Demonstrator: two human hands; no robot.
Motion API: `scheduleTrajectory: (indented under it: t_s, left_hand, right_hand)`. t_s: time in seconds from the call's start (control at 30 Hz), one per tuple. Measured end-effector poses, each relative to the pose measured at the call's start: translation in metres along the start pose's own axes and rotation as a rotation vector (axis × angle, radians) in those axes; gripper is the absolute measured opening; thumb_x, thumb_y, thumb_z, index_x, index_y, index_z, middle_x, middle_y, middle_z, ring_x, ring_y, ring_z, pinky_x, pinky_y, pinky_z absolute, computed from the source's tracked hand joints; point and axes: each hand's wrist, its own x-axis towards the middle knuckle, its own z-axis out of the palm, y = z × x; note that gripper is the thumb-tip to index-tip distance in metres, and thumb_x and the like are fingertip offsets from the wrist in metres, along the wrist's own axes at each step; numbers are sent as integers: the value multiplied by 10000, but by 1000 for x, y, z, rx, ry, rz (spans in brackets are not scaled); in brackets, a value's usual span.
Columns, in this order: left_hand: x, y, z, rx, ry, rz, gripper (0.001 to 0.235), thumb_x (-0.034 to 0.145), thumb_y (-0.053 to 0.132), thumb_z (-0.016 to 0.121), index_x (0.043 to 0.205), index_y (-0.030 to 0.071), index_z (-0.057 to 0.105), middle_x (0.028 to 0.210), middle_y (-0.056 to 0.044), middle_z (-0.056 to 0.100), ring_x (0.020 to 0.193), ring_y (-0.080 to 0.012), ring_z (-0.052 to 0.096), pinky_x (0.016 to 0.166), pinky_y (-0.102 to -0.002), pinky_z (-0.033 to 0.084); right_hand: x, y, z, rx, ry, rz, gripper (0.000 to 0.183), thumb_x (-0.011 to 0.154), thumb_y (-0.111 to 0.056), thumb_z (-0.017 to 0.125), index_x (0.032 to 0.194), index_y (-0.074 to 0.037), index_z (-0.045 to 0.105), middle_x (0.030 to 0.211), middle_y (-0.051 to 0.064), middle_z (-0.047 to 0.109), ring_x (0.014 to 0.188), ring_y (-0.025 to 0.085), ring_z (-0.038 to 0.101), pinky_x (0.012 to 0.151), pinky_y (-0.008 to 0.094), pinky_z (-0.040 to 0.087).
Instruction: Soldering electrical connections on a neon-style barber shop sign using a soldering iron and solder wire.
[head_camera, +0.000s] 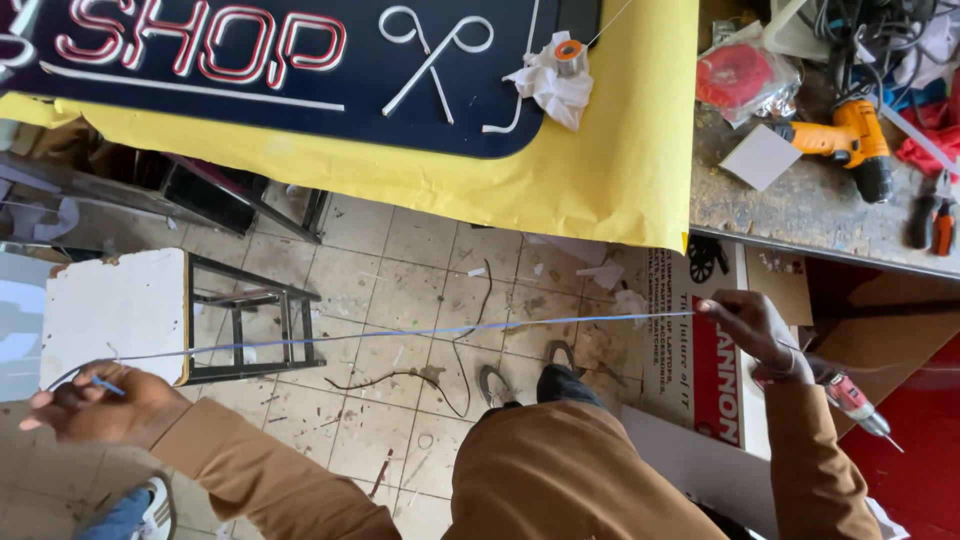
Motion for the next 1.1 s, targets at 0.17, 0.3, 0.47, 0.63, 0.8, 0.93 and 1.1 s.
scheduleTrajectory:
  t_s: [0.17, 0.3, 0.47, 0.63, 0.8, 0.93, 1.1]
  left_hand:
    - [-43, -28, 23, 295, -96, 76, 410, 1021, 542, 649, 1026, 133, 653, 640, 25, 394, 601, -147, 406, 786, -354, 502]
    - [-230, -92, 91, 562, -257, -290, 261, 1164, 497, 597, 1108, 255, 678, 1069, 41, 702, 907, -127, 664, 778, -322, 641]
    - [-422, -143, 65, 868, -904, -528, 401, 1191, 452, 604, 1164, 117, 822, 971, -126, 799, 809, -198, 767, 859, -360, 627]
    - [-451, -137, 49, 959, -1106, -536, 378, 1229, 357, 536, 1117, 106, 795, 944, -71, 823, 896, -144, 766, 812, -327, 628]
    - [-417, -128, 32, 1161, -1470, -768, 361, 1209, 322, 601, 1031, 134, 853, 758, 16, 673, 755, -108, 611, 748, -339, 589]
    - [-423, -127, 54, 1127, -1637, -944, 417, 1198, 340, 617, 886, 132, 801, 689, 67, 558, 698, -76, 515, 674, -306, 523]
    - [-433, -171, 15, 784, -831, -1137, 420, 1223, 199, 546, 847, 49, 655, 671, -84, 604, 630, -249, 706, 720, -332, 609]
  right_hand:
    - [15, 22, 39, 45, 68, 124, 506, 1072, -499, 708, 768, -95, 713, 679, -11, 542, 605, 123, 444, 535, 321, 323]
    - [69, 0, 109, 264, 113, 102, 459, 1148, -397, 750, 805, -92, 753, 621, 43, 625, 652, 127, 536, 611, 341, 468]
    - [110, -126, 204, 487, -9, 17, 400, 1119, -253, 748, 759, -80, 743, 564, 8, 574, 548, 121, 502, 574, 286, 415]
    - [113, -172, 227, 469, -128, -127, 354, 1128, -214, 717, 799, -92, 764, 615, 15, 615, 626, 120, 558, 640, 279, 458]
    - [112, -135, 243, 410, -173, -221, 372, 1151, -268, 694, 865, -49, 788, 765, 186, 769, 712, 262, 704, 741, 424, 572]
    - [104, -123, 232, 445, -195, -233, 337, 1132, -224, 688, 876, -23, 773, 785, 188, 786, 756, 300, 733, 805, 474, 588]
    - [83, -132, 226, 731, -357, -195, 228, 1199, -215, 643, 1017, -107, 731, 708, -108, 556, 657, 19, 499, 660, 216, 431]
